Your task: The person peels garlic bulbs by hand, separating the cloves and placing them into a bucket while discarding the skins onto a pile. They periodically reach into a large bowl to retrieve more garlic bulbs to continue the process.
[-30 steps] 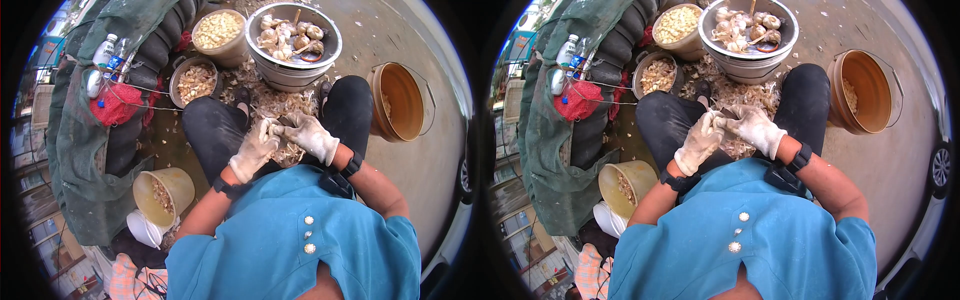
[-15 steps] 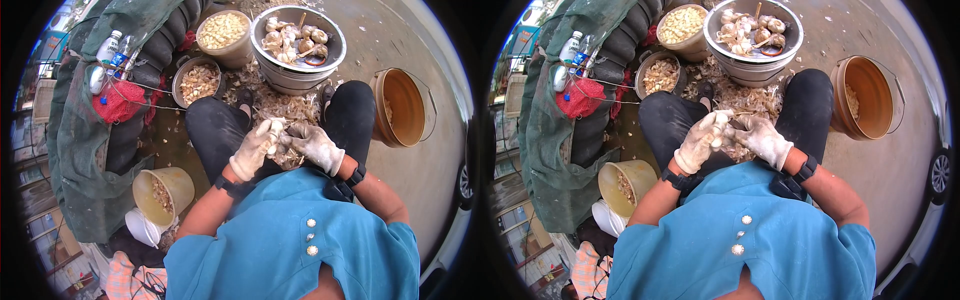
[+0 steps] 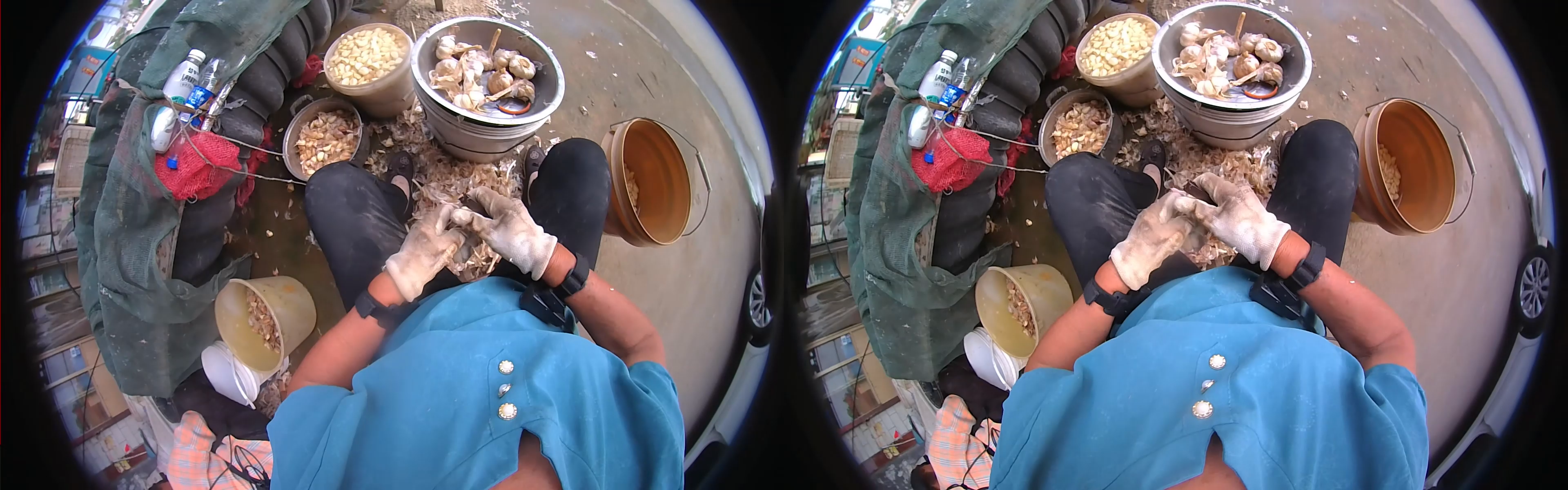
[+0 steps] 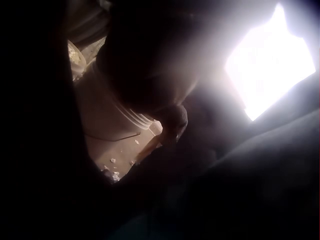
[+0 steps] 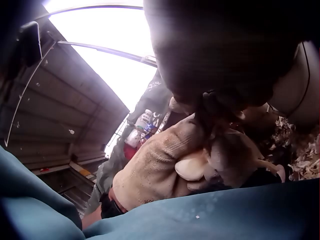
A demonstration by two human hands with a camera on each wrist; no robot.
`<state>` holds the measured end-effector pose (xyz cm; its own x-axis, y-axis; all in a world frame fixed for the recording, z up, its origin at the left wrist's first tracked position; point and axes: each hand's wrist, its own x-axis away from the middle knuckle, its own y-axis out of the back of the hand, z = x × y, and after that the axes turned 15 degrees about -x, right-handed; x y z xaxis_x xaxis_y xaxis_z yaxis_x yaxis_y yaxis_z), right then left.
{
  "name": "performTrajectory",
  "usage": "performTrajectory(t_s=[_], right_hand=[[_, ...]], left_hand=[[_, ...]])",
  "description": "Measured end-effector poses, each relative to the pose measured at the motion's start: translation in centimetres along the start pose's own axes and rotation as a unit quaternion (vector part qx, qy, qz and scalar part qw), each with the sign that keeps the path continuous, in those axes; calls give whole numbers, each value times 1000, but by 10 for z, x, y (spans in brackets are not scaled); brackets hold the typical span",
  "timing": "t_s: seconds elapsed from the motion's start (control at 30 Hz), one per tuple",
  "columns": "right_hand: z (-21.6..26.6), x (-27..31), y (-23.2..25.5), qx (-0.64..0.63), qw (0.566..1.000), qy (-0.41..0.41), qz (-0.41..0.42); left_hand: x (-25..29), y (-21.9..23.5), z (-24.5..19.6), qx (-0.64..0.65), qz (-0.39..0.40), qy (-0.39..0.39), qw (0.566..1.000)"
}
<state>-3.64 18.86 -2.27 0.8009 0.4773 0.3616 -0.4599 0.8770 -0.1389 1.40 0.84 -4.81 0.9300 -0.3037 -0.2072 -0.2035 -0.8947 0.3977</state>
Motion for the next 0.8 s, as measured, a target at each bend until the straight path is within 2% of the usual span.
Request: performTrajectory(t_s=[0.07, 0.1, 0.17, 0.2, 0.23, 0.27, 0.3, 0.33, 0.4, 0.43, 0.5, 0.57, 0.6, 0.63, 0.67, 0.7, 0.77, 0.8], right_hand=[[7, -1, 1, 44, 999, -11, 8], [9, -1, 1, 87, 996, -21, 15], [4, -1, 3, 67, 998, -11, 18], [3, -1, 3, 47, 999, -2, 21], [3, 1, 3, 47, 999, -3, 20], [6, 2, 2, -68, 995, -23, 64], [8, 3, 2, -182, 977, -44, 107], [6, 3, 4, -182, 977, -44, 107], [4, 4, 10, -301, 935, -127, 134], [5, 5, 9, -301, 935, -127, 134], [11, 9, 3, -299, 935, -176, 78], [10, 7, 3, -275, 948, -148, 67], [5, 3, 1, -150, 986, -64, 25], [2, 0, 0, -22, 999, 22, -18], [2, 3, 2, 45, 998, -4, -32], [1, 5, 2, 45, 998, -4, -31], [-2, 11, 4, 120, 985, 123, 17], [-2, 10, 3, 120, 985, 123, 17]], left_hand=[[-8, 13, -25, 9, 73, 110, 991], [-9, 15, -29, 9, 73, 110, 991], [-11, 18, -32, -16, 113, 205, 972], [-9, 15, -27, -15, 113, 205, 972], [-5, 10, -17, 182, 99, 251, 946], [-2, 7, -11, 370, 80, 286, 880], [-3, 7, -11, 370, 80, 286, 880], [-3, 6, -11, 355, 79, 289, 886], [-6, 10, -19, 340, 79, 292, 891], [-10, 18, -32, 304, 89, 302, 899], [-10, 23, -35, 269, 97, 313, 906], [-6, 21, -21, 173, 119, 271, 939], [-4, 19, -13, 173, 119, 271, 939], [-2, 17, -6, 107, 108, 214, 965], [1, 15, 0, 40, 96, 154, 983], [-1, 14, -6, 40, 96, 155, 982], [-6, 14, -19, 176, 81, 288, 938], [-8, 16, -24, 176, 81, 288, 938]])
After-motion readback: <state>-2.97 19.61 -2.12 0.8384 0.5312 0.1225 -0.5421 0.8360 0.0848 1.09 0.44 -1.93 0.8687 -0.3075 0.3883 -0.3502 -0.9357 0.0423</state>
